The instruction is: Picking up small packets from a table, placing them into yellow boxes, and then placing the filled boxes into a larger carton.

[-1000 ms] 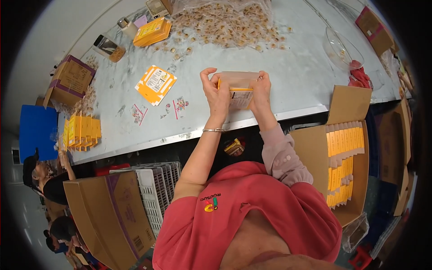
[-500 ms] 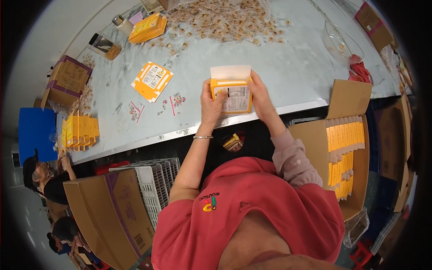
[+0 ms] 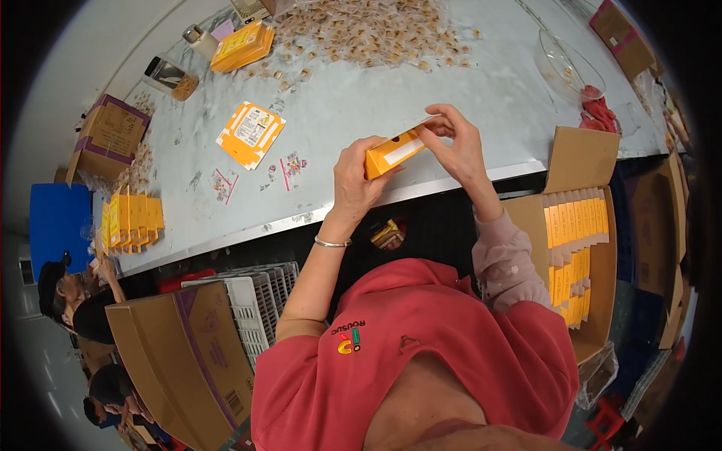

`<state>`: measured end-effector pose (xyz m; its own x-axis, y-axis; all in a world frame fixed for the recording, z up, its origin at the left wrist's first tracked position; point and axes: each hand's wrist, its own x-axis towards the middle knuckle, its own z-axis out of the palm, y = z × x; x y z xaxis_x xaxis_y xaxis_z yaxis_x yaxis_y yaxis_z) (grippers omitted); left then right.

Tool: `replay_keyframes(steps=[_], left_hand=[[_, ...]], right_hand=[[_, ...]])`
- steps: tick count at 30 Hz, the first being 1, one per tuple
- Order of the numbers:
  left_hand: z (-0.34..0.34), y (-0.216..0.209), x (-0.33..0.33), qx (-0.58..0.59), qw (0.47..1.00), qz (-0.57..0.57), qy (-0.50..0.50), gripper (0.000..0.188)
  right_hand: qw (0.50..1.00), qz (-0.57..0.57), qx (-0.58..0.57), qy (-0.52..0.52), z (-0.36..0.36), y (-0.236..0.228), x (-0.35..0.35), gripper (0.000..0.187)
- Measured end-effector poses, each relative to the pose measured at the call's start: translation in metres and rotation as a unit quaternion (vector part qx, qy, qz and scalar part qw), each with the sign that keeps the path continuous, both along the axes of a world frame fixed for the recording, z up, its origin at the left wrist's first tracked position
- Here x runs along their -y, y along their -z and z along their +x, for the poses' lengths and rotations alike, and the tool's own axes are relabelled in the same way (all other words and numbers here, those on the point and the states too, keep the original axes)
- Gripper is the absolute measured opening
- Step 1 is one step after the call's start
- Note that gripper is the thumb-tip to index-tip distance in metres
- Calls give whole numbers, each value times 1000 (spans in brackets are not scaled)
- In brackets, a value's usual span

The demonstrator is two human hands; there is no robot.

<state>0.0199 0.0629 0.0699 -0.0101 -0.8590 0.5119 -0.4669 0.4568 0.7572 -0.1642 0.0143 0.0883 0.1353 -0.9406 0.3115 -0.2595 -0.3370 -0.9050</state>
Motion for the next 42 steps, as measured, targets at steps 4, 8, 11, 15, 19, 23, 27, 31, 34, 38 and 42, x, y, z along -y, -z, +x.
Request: replay_keyframes(steps=[4,8,11,15,19,23,27,31,34,38,42], left_hand=[[-3,-4,5,118,987,-105,-20,44],[-4,0,8,107,990,-91,-18,43],[-2,2,6,41,999,9,2,43],[2,-4,11,-87,992,63,59,43],[1,-9,13,-63,992,58,97,47],[10,16,13,-92,982,99,129,52],[-2,8,14,8,995,67,78,50],[-18,-27,15,214,972,43,83,51],[-14,-28,15,43,979,122,160,52],[-22,-17,9,37,964,171,199,39],[-53,-32,14,173,947,120,243,34]], right_hand=[[998,40,-55,8,6,-13,8,36],[987,8,-153,42,10,-8,11,37],[996,42,-80,-5,-9,3,17,37],[971,162,154,-87,-19,-8,9,31],[970,176,52,-158,-25,-5,1,29],[952,237,174,-82,-44,12,5,28],[991,-130,-20,-5,-29,-17,-17,21],[950,-154,-224,-151,-37,-38,-2,17],[988,71,-96,-94,-73,-7,7,19],[998,33,16,-46,-101,-7,-22,31],[941,-243,-236,-7,-116,-62,-60,50]])
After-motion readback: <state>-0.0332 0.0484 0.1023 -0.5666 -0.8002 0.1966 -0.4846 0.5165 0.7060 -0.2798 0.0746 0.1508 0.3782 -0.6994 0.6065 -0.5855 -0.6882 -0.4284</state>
